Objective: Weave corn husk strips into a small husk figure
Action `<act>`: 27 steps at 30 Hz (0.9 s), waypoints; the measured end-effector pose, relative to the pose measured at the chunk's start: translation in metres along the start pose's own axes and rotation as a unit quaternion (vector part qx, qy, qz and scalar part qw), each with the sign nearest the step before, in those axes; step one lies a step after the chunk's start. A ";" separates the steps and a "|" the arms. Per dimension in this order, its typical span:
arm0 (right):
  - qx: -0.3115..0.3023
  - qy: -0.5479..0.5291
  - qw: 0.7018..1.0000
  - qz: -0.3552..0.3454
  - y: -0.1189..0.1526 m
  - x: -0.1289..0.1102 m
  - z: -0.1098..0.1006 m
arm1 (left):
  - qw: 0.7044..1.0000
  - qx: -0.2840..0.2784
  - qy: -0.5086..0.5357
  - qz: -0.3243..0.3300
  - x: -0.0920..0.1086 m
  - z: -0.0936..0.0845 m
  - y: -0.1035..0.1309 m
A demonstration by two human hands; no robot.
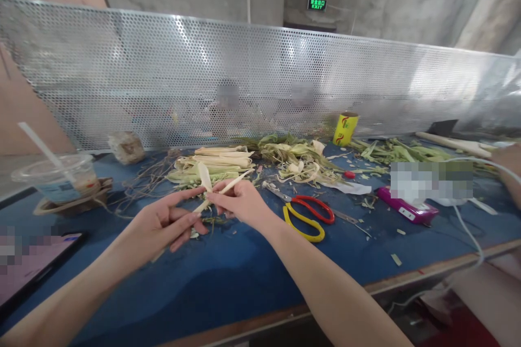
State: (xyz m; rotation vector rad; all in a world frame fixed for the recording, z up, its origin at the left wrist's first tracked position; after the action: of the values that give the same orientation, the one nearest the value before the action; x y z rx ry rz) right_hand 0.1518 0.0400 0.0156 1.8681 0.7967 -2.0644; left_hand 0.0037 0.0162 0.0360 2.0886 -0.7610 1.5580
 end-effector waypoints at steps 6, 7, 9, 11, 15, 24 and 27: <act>-0.113 -0.106 0.988 -0.023 0.000 -0.003 0.013 | 0.990 -0.043 0.128 0.038 0.001 0.000 0.000; -0.126 -0.117 0.985 -0.025 0.000 -0.003 0.016 | 0.991 -0.045 0.120 0.042 0.002 0.001 -0.001; -0.129 -0.123 0.983 -0.034 0.000 -0.003 0.020 | 0.995 -0.041 0.082 0.050 0.002 0.002 -0.002; -0.108 -0.115 0.986 -0.048 0.000 -0.004 0.020 | 0.997 -0.032 0.035 0.056 0.003 0.003 -0.002; -0.052 -0.076 0.995 -0.048 0.000 -0.004 0.015 | 0.995 0.007 -0.077 0.062 0.001 0.000 -0.002; -0.052 -0.008 0.999 -0.014 0.002 -0.003 0.015 | 0.996 0.024 -0.059 0.061 -0.005 -0.004 -0.005; -0.034 0.014 0.999 -0.016 0.003 -0.006 0.010 | 0.998 -0.002 -0.001 0.070 0.000 -0.005 -0.003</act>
State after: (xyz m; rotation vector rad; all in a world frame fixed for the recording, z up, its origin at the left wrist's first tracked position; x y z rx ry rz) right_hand 0.1459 0.0313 0.0208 1.8622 0.8985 -2.0079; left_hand 0.0020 0.0219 0.0372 2.0739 -0.9275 1.6244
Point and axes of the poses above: each hand's wrist, its own y-axis away from the middle knuckle, its own z-axis out of the palm, x = y × z, the point moved 3 cm from there along -y, towards the middle knuckle, and after that the axes turned 14 degrees about -x, right-handed, at the moved point
